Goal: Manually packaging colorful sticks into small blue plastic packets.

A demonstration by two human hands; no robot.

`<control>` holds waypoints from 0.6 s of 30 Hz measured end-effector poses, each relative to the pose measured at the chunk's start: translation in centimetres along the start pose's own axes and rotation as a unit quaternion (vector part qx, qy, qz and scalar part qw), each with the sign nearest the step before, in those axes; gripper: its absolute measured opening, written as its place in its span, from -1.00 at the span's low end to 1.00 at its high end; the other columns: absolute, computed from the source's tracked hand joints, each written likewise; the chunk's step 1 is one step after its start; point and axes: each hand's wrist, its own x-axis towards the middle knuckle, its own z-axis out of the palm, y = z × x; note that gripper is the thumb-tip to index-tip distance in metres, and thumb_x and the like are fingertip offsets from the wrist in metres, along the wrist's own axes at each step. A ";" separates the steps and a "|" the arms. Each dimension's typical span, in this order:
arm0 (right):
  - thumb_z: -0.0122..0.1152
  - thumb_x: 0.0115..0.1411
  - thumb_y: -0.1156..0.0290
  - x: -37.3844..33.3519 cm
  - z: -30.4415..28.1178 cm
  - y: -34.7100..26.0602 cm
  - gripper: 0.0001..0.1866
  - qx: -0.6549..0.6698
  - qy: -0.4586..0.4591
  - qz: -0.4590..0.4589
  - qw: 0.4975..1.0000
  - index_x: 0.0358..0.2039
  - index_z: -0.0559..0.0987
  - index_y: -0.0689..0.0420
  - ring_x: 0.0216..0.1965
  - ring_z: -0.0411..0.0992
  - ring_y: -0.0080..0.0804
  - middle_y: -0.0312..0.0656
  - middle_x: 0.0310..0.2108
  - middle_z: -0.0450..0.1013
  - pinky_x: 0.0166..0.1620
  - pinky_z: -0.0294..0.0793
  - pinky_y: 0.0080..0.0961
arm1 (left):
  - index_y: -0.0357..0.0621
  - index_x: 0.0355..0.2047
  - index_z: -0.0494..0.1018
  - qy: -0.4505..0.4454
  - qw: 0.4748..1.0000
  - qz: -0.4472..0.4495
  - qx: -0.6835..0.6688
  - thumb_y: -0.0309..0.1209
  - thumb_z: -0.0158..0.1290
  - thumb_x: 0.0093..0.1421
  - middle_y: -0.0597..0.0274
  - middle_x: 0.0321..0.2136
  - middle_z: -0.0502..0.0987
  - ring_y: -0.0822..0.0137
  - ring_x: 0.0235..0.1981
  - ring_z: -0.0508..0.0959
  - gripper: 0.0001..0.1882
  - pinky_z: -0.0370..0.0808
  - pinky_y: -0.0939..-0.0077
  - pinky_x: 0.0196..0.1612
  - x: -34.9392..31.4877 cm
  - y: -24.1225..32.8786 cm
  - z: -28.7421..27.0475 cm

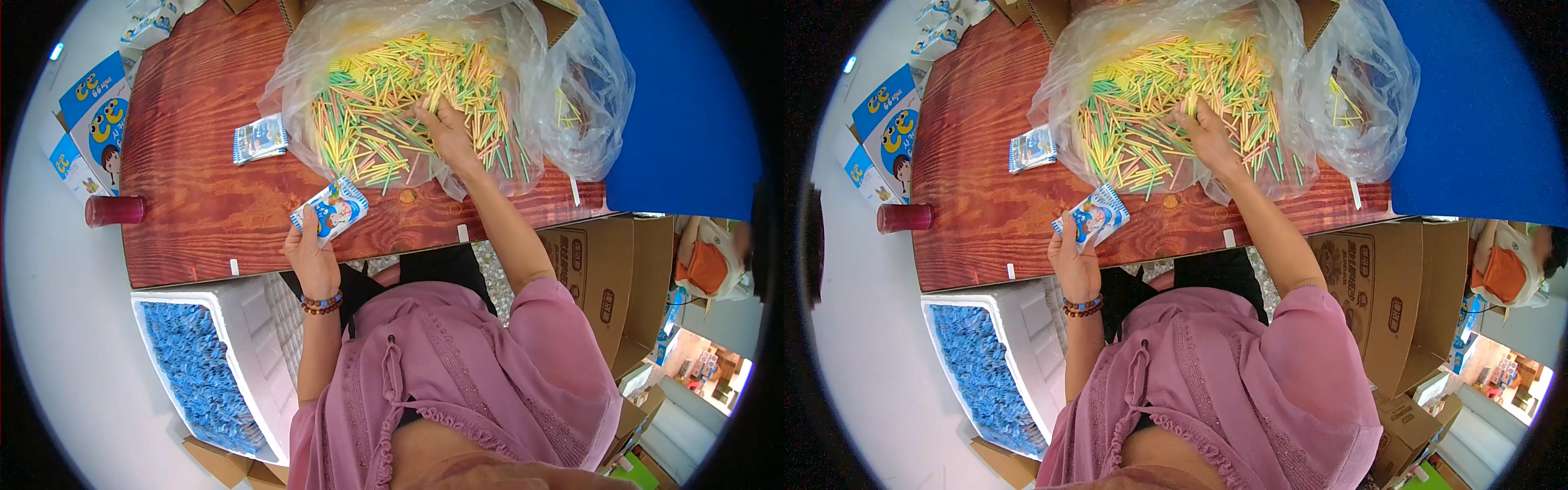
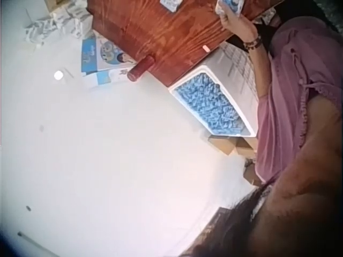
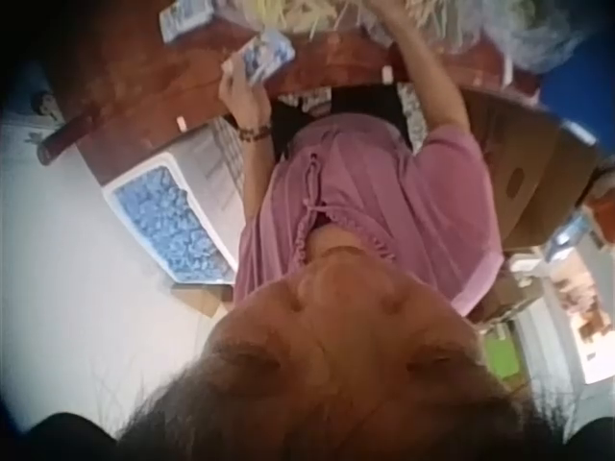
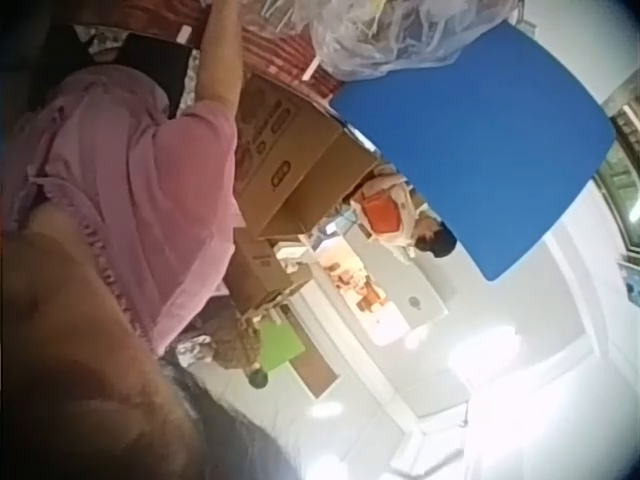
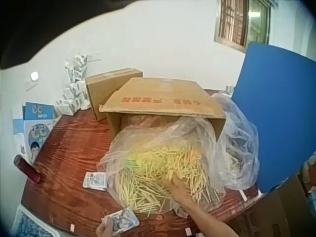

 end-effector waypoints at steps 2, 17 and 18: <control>-0.02 0.34 0.42 0.0 0.2 -0.4 -0.89 -0.002 0.005 -0.012 1.000 -0.20 0.43 0.17 -0.18 0.39 -0.57 -0.26 -0.25 0.49 0.01 0.31 -0.54 | -0.32 -0.23 0.50 -0.007 1.000 0.003 -0.003 -0.42 -0.01 0.30 0.17 -0.24 0.58 0.43 -0.24 0.59 -0.80 0.53 0.50 -0.13 -0.1 0.0 0.2; 0.00 0.12 0.50 3.0 1.3 -0.7 -0.85 -0.616 -0.188 -0.078 0.761 -0.29 0.44 0.22 -0.21 0.47 -0.05 0.01 -0.37 0.48 -0.12 0.33 -0.13 | -0.31 -0.22 0.50 0.000 1.000 -0.003 -0.015 -0.44 -0.01 0.30 0.17 -0.24 0.58 0.43 -0.25 0.59 -0.82 0.52 0.51 -0.13 0.2 -0.1 -0.2; 0.00 0.10 0.50 3.1 1.2 0.1 -0.84 -0.604 -0.170 -0.097 0.772 -0.28 0.44 0.23 -0.19 0.47 -0.07 0.04 -0.33 0.47 -0.13 0.34 -0.14 | -0.31 -0.22 0.50 0.000 1.000 -0.003 -0.015 -0.44 -0.01 0.30 0.17 -0.24 0.58 0.43 -0.25 0.59 -0.82 0.52 0.51 -0.13 0.1 -0.1 -0.1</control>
